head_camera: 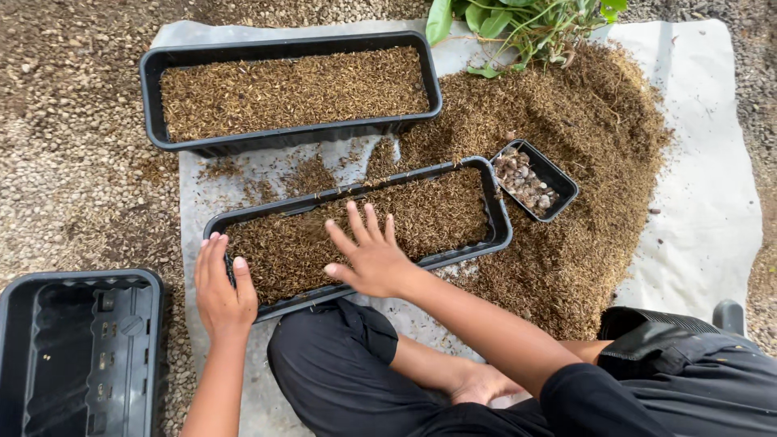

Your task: The person fills a black rectangular tray with a brown fibrous substrate, then places small bulb-like seeds into the tray by hand. They cover the seeds with more substrate, pat it down, and repeat the process for a second tray.

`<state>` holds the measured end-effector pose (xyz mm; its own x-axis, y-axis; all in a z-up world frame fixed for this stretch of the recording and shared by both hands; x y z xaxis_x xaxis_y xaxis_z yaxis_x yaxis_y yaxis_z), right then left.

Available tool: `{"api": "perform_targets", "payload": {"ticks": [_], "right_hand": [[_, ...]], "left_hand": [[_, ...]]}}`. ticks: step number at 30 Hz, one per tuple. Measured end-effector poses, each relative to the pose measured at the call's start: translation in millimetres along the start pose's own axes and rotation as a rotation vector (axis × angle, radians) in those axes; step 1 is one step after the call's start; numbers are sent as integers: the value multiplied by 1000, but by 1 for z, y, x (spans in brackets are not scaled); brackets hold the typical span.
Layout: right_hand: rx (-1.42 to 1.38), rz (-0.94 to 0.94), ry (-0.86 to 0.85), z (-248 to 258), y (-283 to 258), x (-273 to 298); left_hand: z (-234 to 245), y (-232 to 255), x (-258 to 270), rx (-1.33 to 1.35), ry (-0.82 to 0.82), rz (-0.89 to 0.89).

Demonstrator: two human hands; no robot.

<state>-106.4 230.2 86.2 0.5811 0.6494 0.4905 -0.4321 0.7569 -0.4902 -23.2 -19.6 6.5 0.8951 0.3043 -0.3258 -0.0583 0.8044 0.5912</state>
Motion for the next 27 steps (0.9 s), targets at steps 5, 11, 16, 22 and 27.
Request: {"api": "perform_targets", "payload": {"ticks": [5, 11, 16, 22, 27], "right_hand": [[-342, -121, 1174, 30, 206, 66], [-65, -1349, 1052, -118, 401, 162], [-46, -1269, 878, -161, 340, 121], [136, -903, 881, -196, 357, 88], [-940, -442, 1285, -170, 343, 90]], "left_hand": [[0, 1, -1, -9, 37, -21], [-3, -3, 0, -8, 74, -59], [0, 5, 3, 0, 52, -29], [-1, 6, 1, 22, 73, -44], [-6, -9, 3, -7, 145, -86]]}}
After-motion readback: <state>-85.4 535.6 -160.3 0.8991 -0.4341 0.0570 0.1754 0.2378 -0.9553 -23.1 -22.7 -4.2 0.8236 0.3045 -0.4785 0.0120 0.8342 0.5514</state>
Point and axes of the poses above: each hand's wrist, its own x-axis away from the middle knuckle, its own z-axis out of the back of the hand, y = z × x, the point moved 3 cm from there along -x, towards the middle knuckle, and after that the axes turned 3 degrees about z, right-handed, at the moved point
